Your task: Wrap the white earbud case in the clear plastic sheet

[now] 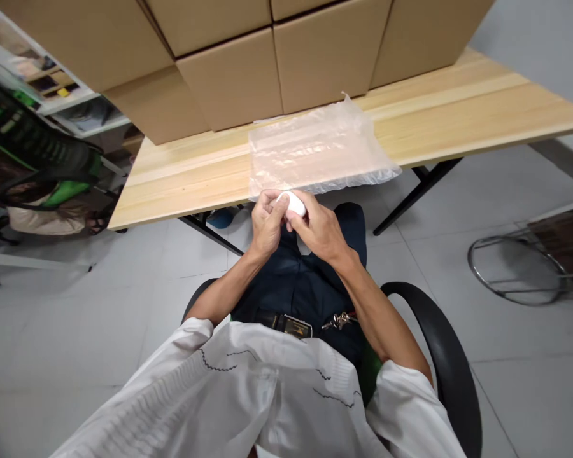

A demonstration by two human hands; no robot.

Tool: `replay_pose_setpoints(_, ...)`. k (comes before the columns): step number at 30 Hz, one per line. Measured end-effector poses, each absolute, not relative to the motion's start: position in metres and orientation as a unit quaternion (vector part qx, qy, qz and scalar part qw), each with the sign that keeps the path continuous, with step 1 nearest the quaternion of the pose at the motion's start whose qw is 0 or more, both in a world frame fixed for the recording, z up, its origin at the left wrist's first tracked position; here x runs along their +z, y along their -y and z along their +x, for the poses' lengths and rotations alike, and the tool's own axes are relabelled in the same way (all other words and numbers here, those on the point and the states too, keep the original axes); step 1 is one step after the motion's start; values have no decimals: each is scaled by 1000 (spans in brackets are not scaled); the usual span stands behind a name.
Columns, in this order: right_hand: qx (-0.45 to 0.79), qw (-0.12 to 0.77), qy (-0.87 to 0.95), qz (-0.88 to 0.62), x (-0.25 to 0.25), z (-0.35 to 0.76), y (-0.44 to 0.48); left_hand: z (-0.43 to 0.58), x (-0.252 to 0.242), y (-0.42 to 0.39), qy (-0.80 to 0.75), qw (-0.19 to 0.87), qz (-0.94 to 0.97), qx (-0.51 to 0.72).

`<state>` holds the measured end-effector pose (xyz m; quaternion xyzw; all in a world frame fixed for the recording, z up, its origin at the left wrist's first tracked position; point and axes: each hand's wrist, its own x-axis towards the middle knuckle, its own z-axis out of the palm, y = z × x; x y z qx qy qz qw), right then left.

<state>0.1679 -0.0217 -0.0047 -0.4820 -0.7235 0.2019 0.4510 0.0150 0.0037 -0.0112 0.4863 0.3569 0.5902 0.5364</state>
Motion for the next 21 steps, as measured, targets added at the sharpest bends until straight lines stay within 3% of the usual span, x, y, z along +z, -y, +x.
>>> replay_pose_setpoints(9, 65, 341, 780, -521, -10, 163, 20, 8, -20, 0, -397, 465, 506, 608)
replay_pose_setpoints(16, 63, 408, 742, -528, -5, 184, 13, -4, -15, -5, -365, 518, 530, 564)
replay_pose_setpoints(18, 52, 426, 702, -567, 3, 192, 1, -18, -8, -13, -367, 478, 539, 588)
replay_pose_setpoints(21, 52, 421, 686, -591, 20, 192, -27, -50, 8, -34, -385, 333, 584, 632)
